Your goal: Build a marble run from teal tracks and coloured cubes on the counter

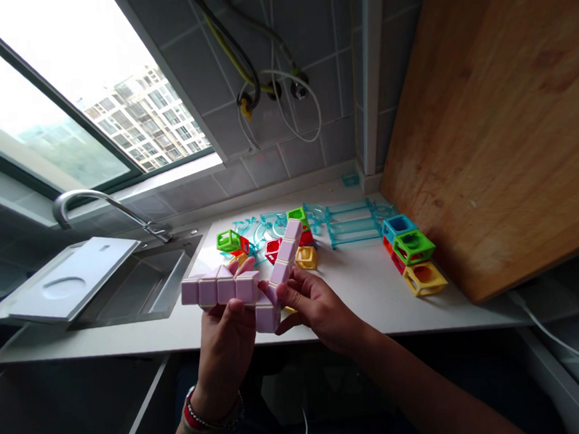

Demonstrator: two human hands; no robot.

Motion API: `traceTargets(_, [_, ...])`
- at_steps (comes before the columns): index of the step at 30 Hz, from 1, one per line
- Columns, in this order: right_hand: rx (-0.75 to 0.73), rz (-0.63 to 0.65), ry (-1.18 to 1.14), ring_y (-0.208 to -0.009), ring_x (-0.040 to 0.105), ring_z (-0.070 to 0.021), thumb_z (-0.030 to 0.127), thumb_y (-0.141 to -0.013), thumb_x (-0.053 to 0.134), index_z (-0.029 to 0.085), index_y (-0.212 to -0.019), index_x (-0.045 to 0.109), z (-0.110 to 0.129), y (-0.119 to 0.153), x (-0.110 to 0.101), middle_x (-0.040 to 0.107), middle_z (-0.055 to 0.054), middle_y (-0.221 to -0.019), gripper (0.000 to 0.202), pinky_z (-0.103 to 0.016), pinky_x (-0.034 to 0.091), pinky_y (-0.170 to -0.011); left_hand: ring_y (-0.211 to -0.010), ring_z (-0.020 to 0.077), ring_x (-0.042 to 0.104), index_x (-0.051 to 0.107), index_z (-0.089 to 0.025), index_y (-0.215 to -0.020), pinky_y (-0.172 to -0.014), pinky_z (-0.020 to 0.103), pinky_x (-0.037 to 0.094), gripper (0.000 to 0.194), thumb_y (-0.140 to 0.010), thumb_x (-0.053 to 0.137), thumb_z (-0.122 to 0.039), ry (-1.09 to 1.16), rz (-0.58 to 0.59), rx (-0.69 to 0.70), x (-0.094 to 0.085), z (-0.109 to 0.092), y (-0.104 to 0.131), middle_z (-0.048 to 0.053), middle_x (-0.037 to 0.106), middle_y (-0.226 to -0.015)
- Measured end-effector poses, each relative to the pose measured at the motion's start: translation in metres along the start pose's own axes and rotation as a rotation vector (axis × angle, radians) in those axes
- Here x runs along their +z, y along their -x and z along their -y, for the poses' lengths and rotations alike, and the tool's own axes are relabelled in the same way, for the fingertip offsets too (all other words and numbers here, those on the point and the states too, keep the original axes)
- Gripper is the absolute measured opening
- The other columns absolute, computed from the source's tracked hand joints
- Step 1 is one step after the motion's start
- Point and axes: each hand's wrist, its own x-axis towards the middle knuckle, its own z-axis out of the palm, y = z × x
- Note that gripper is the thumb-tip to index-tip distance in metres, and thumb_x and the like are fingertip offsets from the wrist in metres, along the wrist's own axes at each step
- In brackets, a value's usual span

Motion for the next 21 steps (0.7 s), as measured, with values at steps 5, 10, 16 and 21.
traceTargets(5, [-0.021, -0.014, -0.058, -0.096, 0.073, -0.0217, 0.046, -0.095, 0.073, 0.023, -0.124, 0.065, -0.002, 0.001, 0.001, 0.071, -0.009, -0.12, 0.037, -0.029, 0.064, -0.065, -0.113, 0.0258, 0.073, 0.061, -0.029, -0.142, -0.099, 0.034, 0.059, 0.076, -0.073, 0.092, -0.02, -0.01, 0.021, -0.084, -0.001, 0.002, 0.003, 0.009, 0.076, -0.126])
traceTargets(10, [0.033, 0.215, -0.125, -0.091, 0.074, -0.0197, 0.037, -0.088, 0.083, 0.028, -0.136, 0.051, -0.002, 0.004, -0.001, 0.069, -0.008, -0.124, 0.058, -0.037, 0.068, -0.074, -0.076, 0.0181, 0.076, 0.06, -0.029, -0.142, -0.059, 0.023, 0.06, 0.073, -0.076, 0.09, -0.021, -0.018, 0.011, -0.066, -0.001, -0.004, 0.006, 0.005, 0.081, -0.105])
traceTargets(16, [0.024, 0.243, -0.137, -0.082, 0.073, -0.0152, 0.03, -0.083, 0.088, 0.027, -0.129, 0.048, -0.001, 0.007, 0.002, 0.071, -0.006, -0.115, 0.061, -0.033, 0.069, -0.07, -0.083, 0.0207, 0.078, 0.064, -0.029, -0.137, -0.076, 0.029, 0.066, 0.068, -0.075, 0.092, -0.021, -0.022, 0.034, 0.005, -0.001, -0.005, 0.006, 0.002, 0.08, -0.094])
traceTargets(21, [0.06, 0.255, -0.184, -0.08, 0.071, -0.0131, 0.031, -0.085, 0.087, 0.024, -0.129, 0.051, 0.004, 0.011, 0.008, 0.071, -0.004, -0.107, 0.058, -0.036, 0.069, -0.075, -0.098, 0.0232, 0.078, 0.067, -0.032, -0.131, -0.099, 0.04, 0.062, 0.066, -0.073, 0.093, -0.017, -0.055, -0.008, 0.089, -0.01, 0.0, 0.01, 0.002, 0.08, -0.109])
